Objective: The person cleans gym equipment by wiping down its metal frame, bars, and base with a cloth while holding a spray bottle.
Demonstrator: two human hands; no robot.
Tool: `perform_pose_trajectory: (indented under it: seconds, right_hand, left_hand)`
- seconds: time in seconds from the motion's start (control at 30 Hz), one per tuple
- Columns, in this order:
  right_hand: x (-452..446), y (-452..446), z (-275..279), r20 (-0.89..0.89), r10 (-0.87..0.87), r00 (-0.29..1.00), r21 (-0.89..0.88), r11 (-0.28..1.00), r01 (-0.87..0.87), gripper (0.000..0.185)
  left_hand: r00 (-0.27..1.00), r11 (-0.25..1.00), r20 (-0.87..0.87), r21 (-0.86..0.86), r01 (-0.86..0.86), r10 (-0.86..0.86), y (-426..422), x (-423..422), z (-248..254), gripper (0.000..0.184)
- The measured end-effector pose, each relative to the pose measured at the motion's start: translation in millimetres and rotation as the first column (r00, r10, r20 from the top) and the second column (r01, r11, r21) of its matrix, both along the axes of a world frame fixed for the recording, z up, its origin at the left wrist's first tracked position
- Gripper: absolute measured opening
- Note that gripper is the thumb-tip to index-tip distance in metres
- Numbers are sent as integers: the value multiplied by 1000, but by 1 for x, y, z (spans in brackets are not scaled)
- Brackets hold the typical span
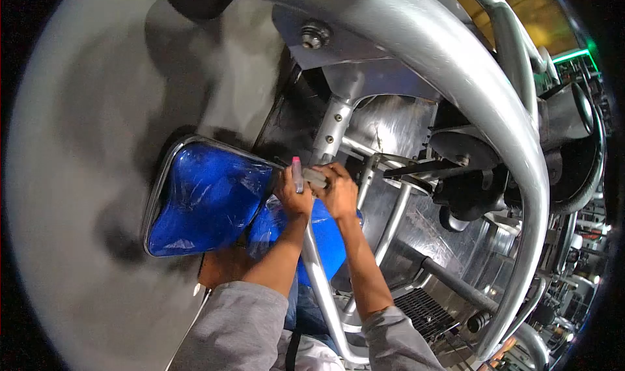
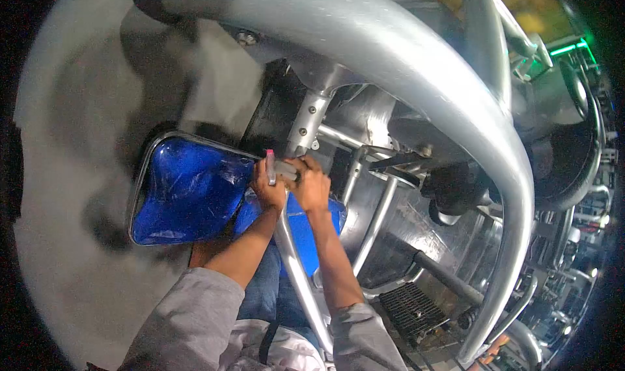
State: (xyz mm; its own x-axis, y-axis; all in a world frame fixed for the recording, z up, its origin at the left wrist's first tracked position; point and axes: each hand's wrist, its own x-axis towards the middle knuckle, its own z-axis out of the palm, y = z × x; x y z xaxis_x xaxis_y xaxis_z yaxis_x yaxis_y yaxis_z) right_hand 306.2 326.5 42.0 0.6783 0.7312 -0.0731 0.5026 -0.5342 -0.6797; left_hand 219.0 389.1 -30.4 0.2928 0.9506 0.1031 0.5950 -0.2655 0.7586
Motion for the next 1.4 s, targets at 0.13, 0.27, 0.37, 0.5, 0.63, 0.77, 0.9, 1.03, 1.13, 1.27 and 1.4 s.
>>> perform_pose_trajectory:
  seconds: [0.13, 0.27, 0.37, 0.5, 0.63, 0.77, 0.9, 1.03, 1.13, 1.27, 1.4]
  right_hand:
    - [34, 13, 4, 188, -32, 982, -12, 999, 35, 41]
    - [33, 15, 9, 143, 146, 979, -144, 981, -126, 36]
    - [19, 11, 10, 155, 462, 874, -356, 851, -386, 36]
    - [42, 39, 13, 333, 549, 766, -475, 800, -367, 35]
    - [52, 89, 4, 264, 637, 724, -722, 628, -290, 30]
    - [44, 99, -50, 436, 824, 363, -657, 567, -497, 31]
    - [27, 153, -21, -47, 898, 436, -857, 188, -480, 15]
    - [37, 183, -131, 61, 673, 737, -910, 342, -237, 16]
    - [39, 175, -179, 172, 575, 800, -895, 431, -117, 18]
    - [16, 152, -149, -176, 773, 610, -893, 135, -428, 27]
    - [16, 151, -100, -180, 833, 524, -870, 113, -479, 31]
  left_hand:
    - [997, 998, 66, 38, -46, 43, 2, 5, -4, 24]
    - [982, 998, 187, 48, -49, 39, 4, 5, -6, 20]
    - [935, 971, 266, -117, -209, 234, 0, 6, 0, 24]
    - [943, 910, 202, 271, -313, 264, -2, -2, -21, 34]
    - [917, 946, 236, -43, -320, 321, -4, -1, -3, 36]
    - [876, 903, 250, 10, -429, 413, -6, -3, -11, 37]
    - [907, 904, 264, 190, -383, 329, -7, -10, -20, 36]
    - [879, 919, 303, 29, -394, 367, -5, -7, 4, 35]
    - [875, 926, 326, -3, -378, 359, -6, -8, -2, 35]
    - [851, 916, 351, -49, -399, 390, -12, -9, -17, 36]
    - [901, 922, 229, 34, -387, 369, -5, -9, 6, 37]
